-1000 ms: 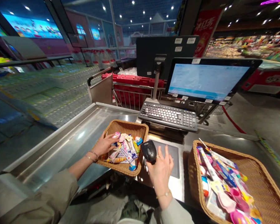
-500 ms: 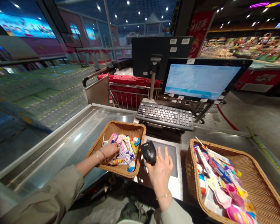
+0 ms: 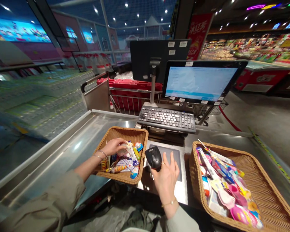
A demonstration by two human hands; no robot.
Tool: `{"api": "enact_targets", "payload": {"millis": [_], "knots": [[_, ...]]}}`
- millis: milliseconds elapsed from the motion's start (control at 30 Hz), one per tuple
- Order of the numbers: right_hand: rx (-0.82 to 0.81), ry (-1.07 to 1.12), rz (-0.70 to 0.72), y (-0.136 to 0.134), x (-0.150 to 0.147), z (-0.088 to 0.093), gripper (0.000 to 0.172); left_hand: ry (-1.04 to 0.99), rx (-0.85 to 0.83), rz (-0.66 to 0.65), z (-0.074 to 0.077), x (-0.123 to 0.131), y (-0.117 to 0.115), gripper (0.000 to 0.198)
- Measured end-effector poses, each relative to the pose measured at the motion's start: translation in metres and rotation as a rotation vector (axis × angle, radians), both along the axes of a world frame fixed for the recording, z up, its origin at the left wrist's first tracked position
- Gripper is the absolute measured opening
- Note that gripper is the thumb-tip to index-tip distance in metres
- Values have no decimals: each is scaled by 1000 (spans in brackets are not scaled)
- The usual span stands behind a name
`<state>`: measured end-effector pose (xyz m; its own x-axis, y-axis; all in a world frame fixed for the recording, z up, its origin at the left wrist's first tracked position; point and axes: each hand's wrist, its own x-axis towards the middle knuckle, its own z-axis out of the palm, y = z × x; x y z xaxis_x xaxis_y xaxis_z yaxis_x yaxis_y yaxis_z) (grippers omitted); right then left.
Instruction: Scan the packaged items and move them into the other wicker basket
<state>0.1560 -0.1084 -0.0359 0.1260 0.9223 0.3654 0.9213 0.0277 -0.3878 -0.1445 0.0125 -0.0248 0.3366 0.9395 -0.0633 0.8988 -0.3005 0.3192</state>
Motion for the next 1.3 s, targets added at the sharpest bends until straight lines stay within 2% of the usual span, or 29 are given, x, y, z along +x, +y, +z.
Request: {"api": "enact_targets", "payload": {"millis": [100,200,367,500,633,833,1067,1233,1300], "knots": [[4,6,-6,-1,2,2,22,-66,52,166,-8,8,2,31],[6,4,-11,-3,4,5,25,-86,39,302,-27,12,1,29],[3,-5,-21,-4,8,6,25,-31,-68,377,-58,12,-6,33],[-1,-11,-22,-5,10,5,27,60,-126,307,-62,9,-11,45],[6,-10,-36,-5,12,4,37,170,-142,202,-50,6,-7,63],[16,4,-30,-5,15,3,39,268,-264,18,-41,-1,7,81],[7,14,-39,-6,19,5,39,342,-252,-107,-46,2,12,81],[19,-15,-52,-6,22,4,39,398,-218,-226,-55,12,3,66],[18,-24,-50,-6,23,3,39,404,-188,-249,-57,13,0,75]]}}
